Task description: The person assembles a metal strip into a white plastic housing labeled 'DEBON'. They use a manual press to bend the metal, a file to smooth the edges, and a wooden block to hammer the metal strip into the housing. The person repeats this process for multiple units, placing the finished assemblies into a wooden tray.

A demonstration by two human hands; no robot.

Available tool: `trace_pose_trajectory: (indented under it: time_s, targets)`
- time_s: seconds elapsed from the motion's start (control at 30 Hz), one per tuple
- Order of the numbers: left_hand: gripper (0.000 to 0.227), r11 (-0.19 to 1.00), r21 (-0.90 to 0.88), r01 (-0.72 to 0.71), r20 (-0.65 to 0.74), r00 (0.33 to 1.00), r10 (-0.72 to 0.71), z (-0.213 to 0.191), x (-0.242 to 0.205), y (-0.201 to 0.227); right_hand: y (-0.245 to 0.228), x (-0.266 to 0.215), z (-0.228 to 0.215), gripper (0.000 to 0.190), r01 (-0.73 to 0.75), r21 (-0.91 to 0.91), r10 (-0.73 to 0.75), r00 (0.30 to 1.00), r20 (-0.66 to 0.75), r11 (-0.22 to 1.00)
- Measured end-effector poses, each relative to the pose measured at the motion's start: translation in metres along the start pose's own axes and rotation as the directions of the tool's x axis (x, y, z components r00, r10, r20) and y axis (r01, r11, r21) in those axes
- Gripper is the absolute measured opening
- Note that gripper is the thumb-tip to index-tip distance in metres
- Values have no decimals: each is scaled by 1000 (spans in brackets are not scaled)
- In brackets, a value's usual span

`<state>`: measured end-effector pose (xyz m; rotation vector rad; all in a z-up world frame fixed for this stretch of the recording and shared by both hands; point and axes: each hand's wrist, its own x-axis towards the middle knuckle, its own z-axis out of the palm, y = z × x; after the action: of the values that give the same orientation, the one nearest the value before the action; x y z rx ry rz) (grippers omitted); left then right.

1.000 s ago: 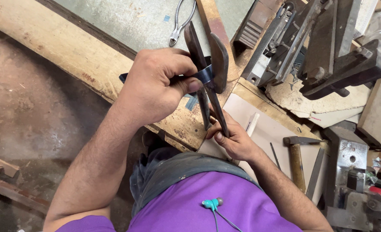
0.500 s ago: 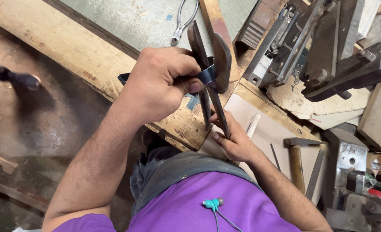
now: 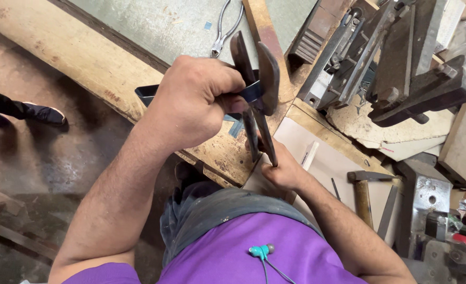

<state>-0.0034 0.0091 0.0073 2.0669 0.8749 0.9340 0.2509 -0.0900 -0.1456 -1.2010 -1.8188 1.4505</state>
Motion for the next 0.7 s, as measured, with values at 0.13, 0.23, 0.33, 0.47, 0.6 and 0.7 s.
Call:
trace_pose_trajectory:
  time_s: [0.13,0.23,0.33,0.47,0.6,0.7]
  targets:
    - [17,1000,0,-6,-17,1000,6,-2,-2,-3,-2,5,1,70,60,-56,-62,997,-35,997]
    - [18,999,19,-26,-20,999,26,-4,-3,-6,1,7,2,66,90,-86,-94,994,-49,992]
    - [18,998,32,-45,-18,999,46,-4,-3,-7,4,8,4,65,88,-128,-97,993,-69,988]
    - [18,996,59,-72,-10,997,72,-4,-2,-9,7,9,5,59,65,-117,-75,993,-87,991]
    - [18,993,50,-103,1,995,103,-4,0,-9,8,9,5,52,43,-90,-51,994,-96,995]
    - [19,989,40,-142,13,990,142,-4,3,-9,10,11,5,50,41,-93,-51,994,-101,995]
